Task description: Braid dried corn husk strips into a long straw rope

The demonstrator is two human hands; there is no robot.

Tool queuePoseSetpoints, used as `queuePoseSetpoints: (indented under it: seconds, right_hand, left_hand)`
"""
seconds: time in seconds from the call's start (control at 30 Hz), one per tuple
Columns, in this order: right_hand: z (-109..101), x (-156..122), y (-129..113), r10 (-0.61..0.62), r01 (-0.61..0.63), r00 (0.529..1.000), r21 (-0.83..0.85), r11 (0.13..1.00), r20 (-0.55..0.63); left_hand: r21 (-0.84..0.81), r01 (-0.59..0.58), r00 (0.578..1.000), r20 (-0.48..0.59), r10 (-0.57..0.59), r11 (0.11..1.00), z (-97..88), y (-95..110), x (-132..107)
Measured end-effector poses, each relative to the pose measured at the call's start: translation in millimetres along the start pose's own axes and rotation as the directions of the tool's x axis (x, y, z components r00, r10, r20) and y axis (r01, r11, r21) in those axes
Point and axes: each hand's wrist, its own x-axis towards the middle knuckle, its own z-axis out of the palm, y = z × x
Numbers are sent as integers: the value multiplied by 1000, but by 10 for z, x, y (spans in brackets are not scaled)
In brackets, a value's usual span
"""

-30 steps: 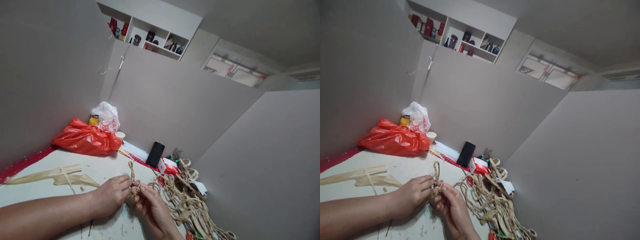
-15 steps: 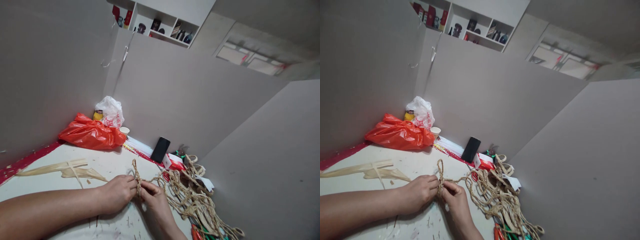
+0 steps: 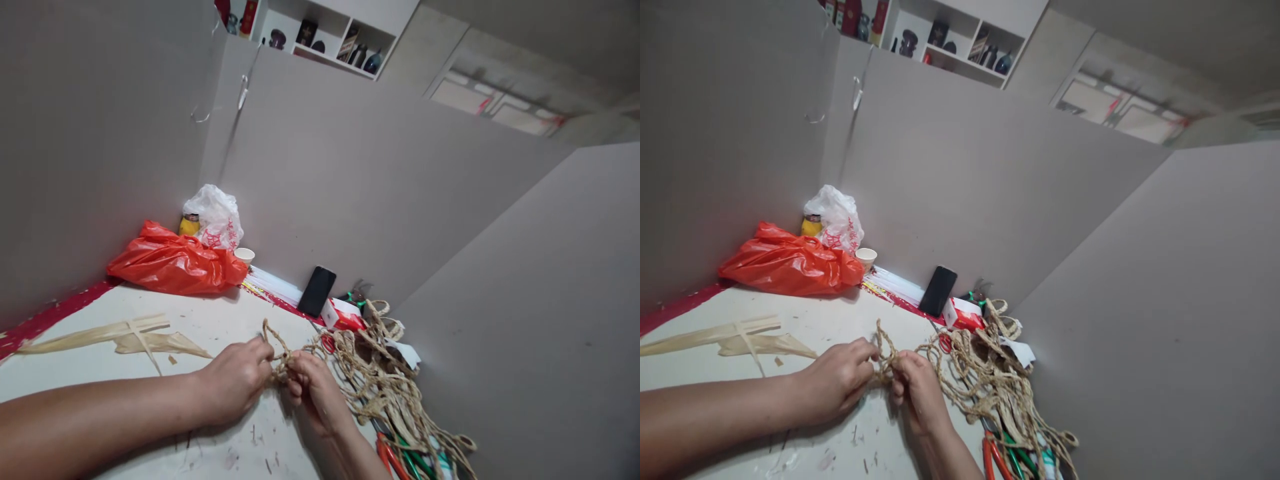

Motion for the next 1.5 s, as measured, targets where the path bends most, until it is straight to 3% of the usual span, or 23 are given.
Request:
queuePoseSetpoints:
  seconds: [0.1,0.2,0.33,0.47,0.6,0.7,0.8,0.93,1.1,1.17,1.23,1.33,1.5]
  right_hand:
    - [-57,-2,-26,0,24,996,-263,965,92]
    - [-109,-22,-75,99,-11,974,-387,922,206]
    - [-132,-16,-108,29,14,990,-298,955,141]
    - [-146,20,-104,-60,67,996,-117,991,62]
    - [-170,5,-124,45,-18,983,-151,988,176]
    - [-174,-22,-128,154,-96,948,-209,973,279]
    - [-159,-27,-121,136,-91,957,-179,980,257]
    - [-153,7,-136,-9,11,997,-27,1000,75]
    - [-196,89,-153,-67,85,987,128,988,-143]
    - [-221,121,-149,-85,115,978,149,982,-192]
    - [-242,136,-147,-81,114,975,157,981,-205]
    - [-252,121,-167,-50,77,983,149,986,-176]
    - [-218,93,-322,-99,107,983,43,993,-155]
  left_hand:
    - [27,-120,988,-95,122,992,9,1,-13]
    - [-21,-229,971,-81,226,973,41,10,-17]
    - [-152,-143,990,-13,143,978,35,1,22]
    - [-233,-84,996,-51,74,969,-32,-3,53]
    - [-155,-214,971,-142,193,964,-59,30,33]
    - [-181,-282,959,-84,271,942,-35,51,13]
    - [-272,-197,980,-38,194,942,-21,42,13]
    - [-490,36,999,26,-27,871,-40,17,53]
    - [-805,258,961,154,-232,534,-38,30,130]
    - [-858,324,936,229,-267,400,-23,22,148]
    - [-869,377,915,296,-275,321,6,-7,150]
    - [-855,412,899,326,-292,314,64,-65,131]
    - [-764,389,898,191,-396,515,51,-90,132]
